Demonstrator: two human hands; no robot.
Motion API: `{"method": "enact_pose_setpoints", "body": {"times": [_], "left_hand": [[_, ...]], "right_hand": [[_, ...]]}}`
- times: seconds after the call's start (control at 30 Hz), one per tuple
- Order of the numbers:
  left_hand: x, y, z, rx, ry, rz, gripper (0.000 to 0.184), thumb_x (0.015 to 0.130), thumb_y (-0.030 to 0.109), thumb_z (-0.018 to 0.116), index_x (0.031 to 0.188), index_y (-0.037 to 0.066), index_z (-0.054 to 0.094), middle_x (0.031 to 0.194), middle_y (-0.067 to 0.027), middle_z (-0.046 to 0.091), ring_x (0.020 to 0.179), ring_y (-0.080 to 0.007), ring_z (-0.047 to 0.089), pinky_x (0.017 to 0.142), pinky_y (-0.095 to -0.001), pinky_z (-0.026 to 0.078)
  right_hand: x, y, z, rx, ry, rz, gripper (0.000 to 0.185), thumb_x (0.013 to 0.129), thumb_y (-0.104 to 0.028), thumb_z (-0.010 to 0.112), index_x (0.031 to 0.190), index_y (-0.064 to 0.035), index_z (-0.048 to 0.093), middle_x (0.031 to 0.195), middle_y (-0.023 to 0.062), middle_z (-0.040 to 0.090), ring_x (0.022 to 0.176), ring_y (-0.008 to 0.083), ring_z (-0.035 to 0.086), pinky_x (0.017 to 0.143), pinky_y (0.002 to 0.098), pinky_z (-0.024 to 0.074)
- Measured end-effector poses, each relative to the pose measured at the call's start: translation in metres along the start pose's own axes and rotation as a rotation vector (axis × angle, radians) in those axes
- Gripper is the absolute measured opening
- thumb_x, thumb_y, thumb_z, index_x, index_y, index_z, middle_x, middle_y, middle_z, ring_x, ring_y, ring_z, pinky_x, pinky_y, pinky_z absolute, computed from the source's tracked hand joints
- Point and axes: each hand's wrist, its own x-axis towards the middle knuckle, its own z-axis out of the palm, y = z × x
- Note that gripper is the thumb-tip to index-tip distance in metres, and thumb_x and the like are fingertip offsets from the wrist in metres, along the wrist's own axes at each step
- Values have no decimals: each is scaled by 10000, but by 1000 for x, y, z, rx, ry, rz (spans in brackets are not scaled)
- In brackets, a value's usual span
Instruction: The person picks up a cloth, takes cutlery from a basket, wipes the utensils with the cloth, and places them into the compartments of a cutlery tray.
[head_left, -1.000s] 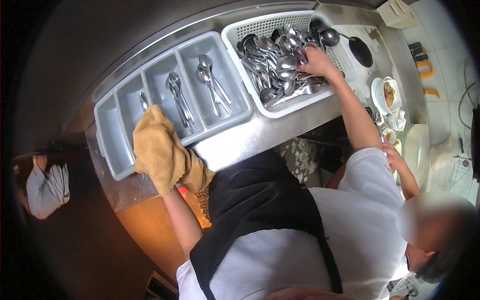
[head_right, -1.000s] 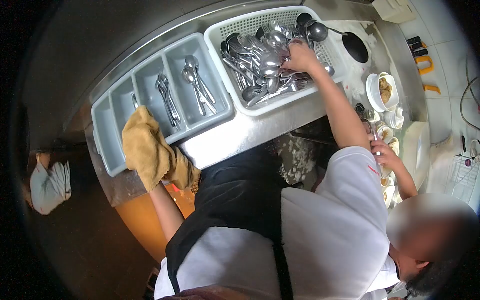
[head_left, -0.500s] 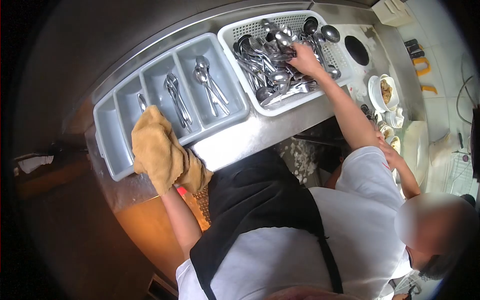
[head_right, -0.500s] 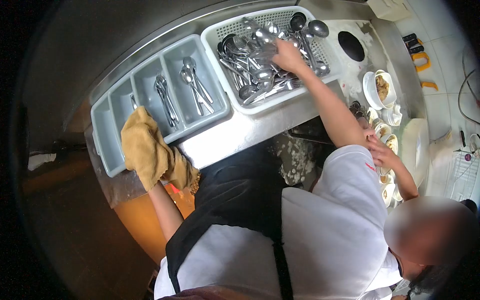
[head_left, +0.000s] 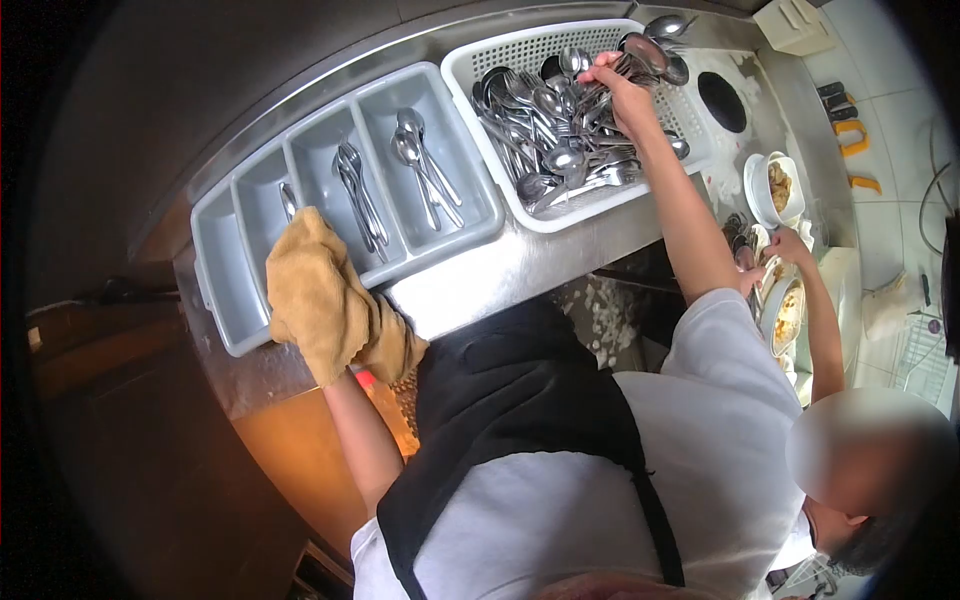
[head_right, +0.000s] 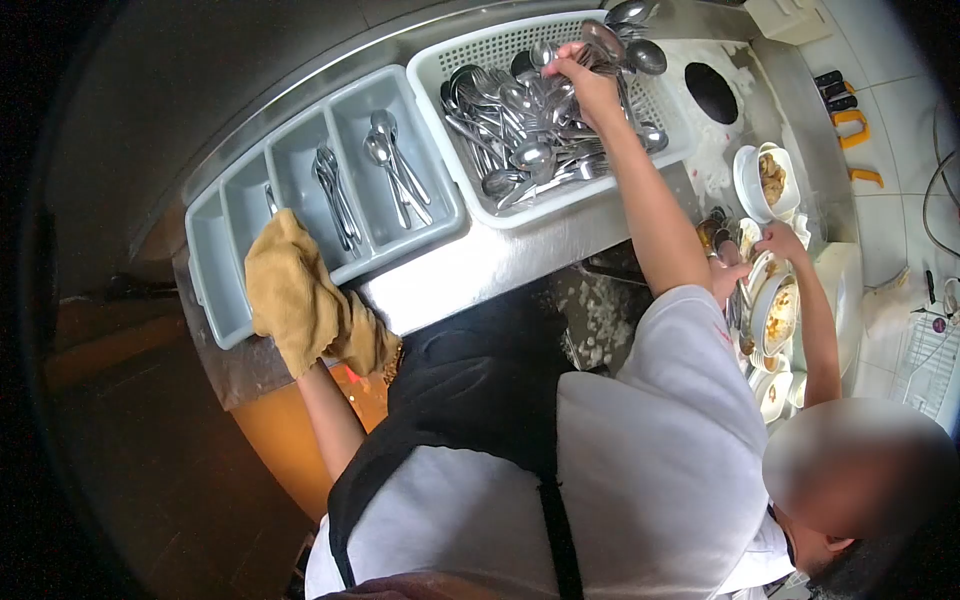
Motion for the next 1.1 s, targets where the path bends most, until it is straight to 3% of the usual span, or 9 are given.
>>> {"method": "enact_pose_setpoints", "body": {"times": [0.23,0.37,0.43,0.53,0.67,0.8,0.9,0.93,1.1], "left_hand": [[3,1,-3,-36,-86,-2,204,812,96,646,987,39,557,979,-128,563,919,-278,529,795,-330,433],[3,7,-4,-35,-99,-13,158,802,84,640,924,39,552,929,-131,557,868,-289,526,745,-339,433],[10,27,-14,30,-73,2,120,787,74,635,838,42,531,858,-125,541,797,-298,516,676,-351,425],[18,40,-20,95,-76,29,124,781,75,639,808,47,521,831,-115,535,770,-295,511,652,-353,420],[12,23,-10,80,-49,36,129,780,80,647,813,50,527,835,-110,539,772,-288,513,656,-346,422],[10,21,-9,85,-41,46,133,778,85,655,819,53,533,840,-105,543,775,-280,515,660,-340,424],[10,21,-10,94,-45,53,137,777,89,661,822,56,537,843,-101,546,777,-275,517,663,-335,425],[10,21,-9,98,-45,56,138,776,91,663,824,56,538,844,-100,548,778,-273,517,665,-334,426],[9,16,-5,66,-5,53,132,768,78,658,814,54,536,833,-104,539,767,-278,512,654,-331,421]], "right_hand": [[-1,-55,-7,47,10,-49,179,835,-7,599,1011,5,571,762,58,599,677,148,576,632,270,481],[-13,-2,-14,-210,21,-10,256,823,-104,687,1069,-39,667,827,15,673,668,78,577,594,232,464],[-19,1,-14,-367,5,58,254,806,-84,704,1051,-23,672,854,35,686,702,91,610,614,238,482],[-36,-18,17,-96,147,-62,211,799,-66,706,998,-8,669,840,51,689,722,106,626,649,266,500],[-30,-15,0,-222,-1,18,336,796,-64,712,1094,39,597,967,96,671,815,158,631,774,313,502],[-30,6,-5,-202,-63,-125,192,816,-174,743,950,-46,691,762,28,673,673,111,603,634,260,479],[-11,1,-9,-510,-109,-7,158,815,-208,751,875,-67,715,690,0,647,617,96,573,583,250,452],[-10,-23,8,-342,-125,-22,172,804,-225,761,813,-57,723,635,-11,622,583,85,550,548,250,426],[-4,-67,32,-946,-254,-50,254,772,-219,707,872,15,698,741,171,679,671,261,650,668,351,493]]}}
